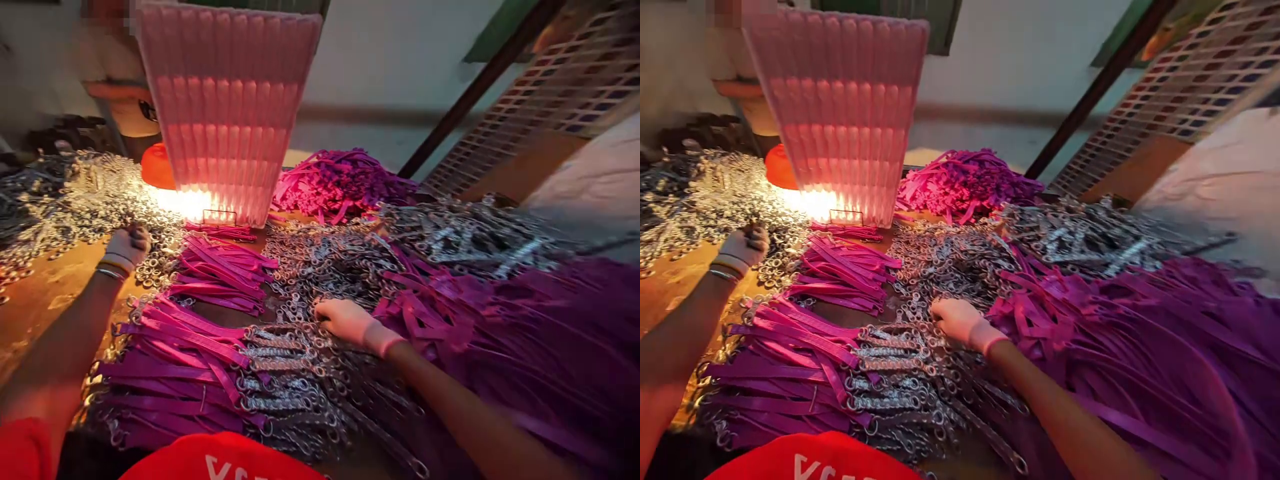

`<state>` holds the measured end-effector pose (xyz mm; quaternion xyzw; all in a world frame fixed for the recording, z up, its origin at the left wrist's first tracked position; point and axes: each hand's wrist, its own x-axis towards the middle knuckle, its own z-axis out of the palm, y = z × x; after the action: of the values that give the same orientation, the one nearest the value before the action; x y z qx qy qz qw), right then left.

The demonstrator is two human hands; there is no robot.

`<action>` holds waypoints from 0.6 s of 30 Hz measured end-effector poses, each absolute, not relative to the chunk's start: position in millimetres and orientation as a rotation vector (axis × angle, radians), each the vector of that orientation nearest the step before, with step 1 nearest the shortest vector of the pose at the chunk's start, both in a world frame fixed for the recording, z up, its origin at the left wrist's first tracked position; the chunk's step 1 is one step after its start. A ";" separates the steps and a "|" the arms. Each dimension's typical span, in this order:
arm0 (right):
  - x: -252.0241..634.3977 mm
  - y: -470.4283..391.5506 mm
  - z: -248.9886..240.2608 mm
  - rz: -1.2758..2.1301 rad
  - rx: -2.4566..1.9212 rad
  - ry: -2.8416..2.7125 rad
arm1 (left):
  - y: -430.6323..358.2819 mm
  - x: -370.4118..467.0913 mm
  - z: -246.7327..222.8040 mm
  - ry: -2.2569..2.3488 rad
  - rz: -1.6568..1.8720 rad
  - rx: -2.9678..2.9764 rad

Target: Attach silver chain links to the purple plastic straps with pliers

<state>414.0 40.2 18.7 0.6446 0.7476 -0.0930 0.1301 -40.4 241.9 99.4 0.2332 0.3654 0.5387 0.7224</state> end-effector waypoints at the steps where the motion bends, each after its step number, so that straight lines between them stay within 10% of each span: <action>1: 415.0 41.0 19.2 -0.238 1.901 2.191 | 227.1 -26.6 95.8 0.843 1.136 0.523; 8: 354.0 30.4 37.4 -0.734 2.300 2.875 | 80.3 80.4 44.9 0.930 0.654 0.872; 18: 260.6 27.5 46.6 -1.007 1.548 3.298 | 46.4 92.6 16.0 0.816 0.683 1.459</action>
<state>260.6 27.5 46.6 0.3889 0.8285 -0.2529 -0.3136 92.6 46.4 16.0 0.6345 0.3546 0.2969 0.6193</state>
